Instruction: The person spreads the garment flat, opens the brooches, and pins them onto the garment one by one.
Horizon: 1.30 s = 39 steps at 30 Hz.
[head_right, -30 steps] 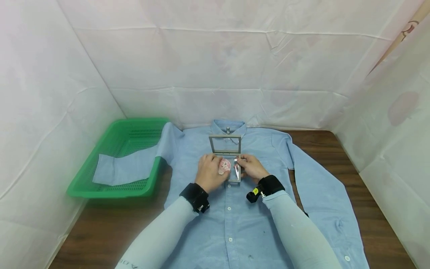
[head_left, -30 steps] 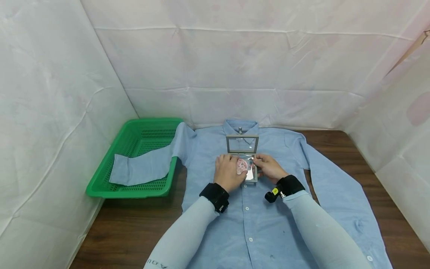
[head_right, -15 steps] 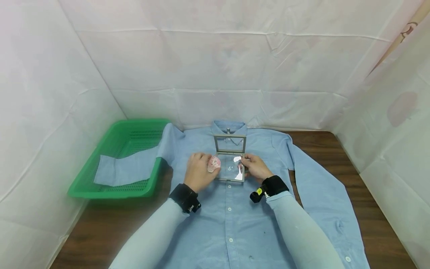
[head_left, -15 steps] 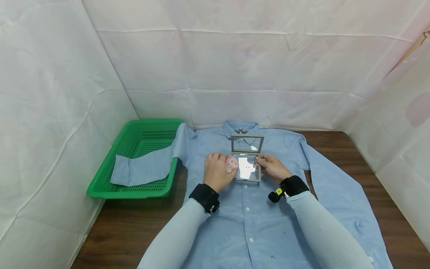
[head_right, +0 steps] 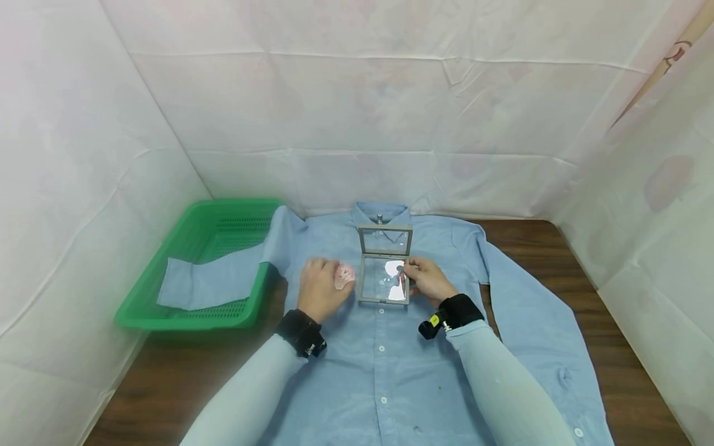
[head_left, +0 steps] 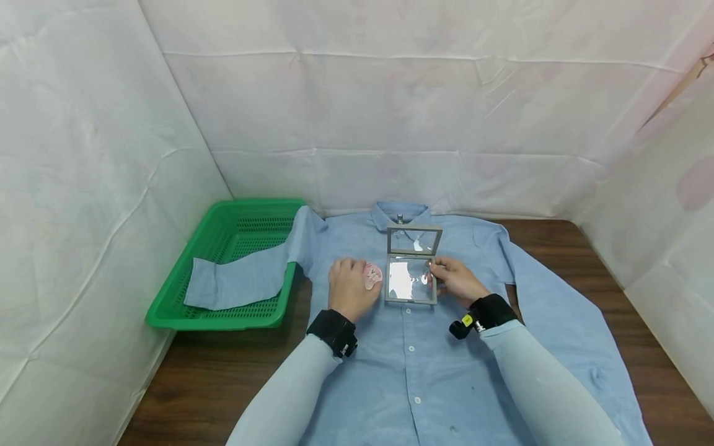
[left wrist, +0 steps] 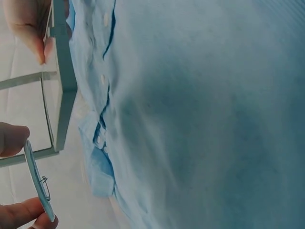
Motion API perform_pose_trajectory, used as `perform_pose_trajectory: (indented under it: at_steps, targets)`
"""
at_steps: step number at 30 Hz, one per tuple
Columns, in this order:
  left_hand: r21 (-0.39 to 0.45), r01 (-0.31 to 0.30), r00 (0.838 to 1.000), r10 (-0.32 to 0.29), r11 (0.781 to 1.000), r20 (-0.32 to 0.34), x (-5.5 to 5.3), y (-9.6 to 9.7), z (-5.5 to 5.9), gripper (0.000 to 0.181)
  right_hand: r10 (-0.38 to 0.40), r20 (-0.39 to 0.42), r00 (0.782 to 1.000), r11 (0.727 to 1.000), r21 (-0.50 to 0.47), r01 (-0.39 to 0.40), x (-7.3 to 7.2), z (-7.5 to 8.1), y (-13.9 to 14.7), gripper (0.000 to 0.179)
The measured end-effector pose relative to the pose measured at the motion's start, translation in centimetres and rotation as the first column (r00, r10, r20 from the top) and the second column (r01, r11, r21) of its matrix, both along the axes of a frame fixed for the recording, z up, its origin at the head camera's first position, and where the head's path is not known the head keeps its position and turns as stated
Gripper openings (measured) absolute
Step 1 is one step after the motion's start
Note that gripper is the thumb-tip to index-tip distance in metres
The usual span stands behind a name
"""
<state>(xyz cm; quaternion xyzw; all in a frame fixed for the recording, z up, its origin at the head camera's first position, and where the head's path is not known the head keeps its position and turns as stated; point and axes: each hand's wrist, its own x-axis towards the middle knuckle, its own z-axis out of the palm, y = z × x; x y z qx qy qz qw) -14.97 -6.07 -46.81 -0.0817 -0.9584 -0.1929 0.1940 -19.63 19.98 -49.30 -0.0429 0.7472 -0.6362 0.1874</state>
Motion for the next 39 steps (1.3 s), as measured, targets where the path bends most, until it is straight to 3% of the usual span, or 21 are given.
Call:
perform_pose_trajectory:
  at_steps: [8,17,39]
  targets:
    - [-0.001,-0.023,1.000,0.023,1.000,-0.002,-0.2,-0.5,-0.9,0.048,0.003,-0.009,1.000,1.000,-0.002,-0.003,0.3,0.0,0.9,0.043]
    - [-0.035,-0.054,0.994,0.057,0.998,0.091,-0.5,-0.8,-1.8,0.049,0.015,-0.010,1.000,0.999,-0.032,-0.016,0.5,0.0,1.7,0.038]
    - [-0.075,-0.086,0.973,0.099,0.993,0.207,-0.7,-0.8,-3.4,0.047,-0.009,0.018,1.000,0.999,-0.049,0.010,0.7,-0.9,1.6,0.035]
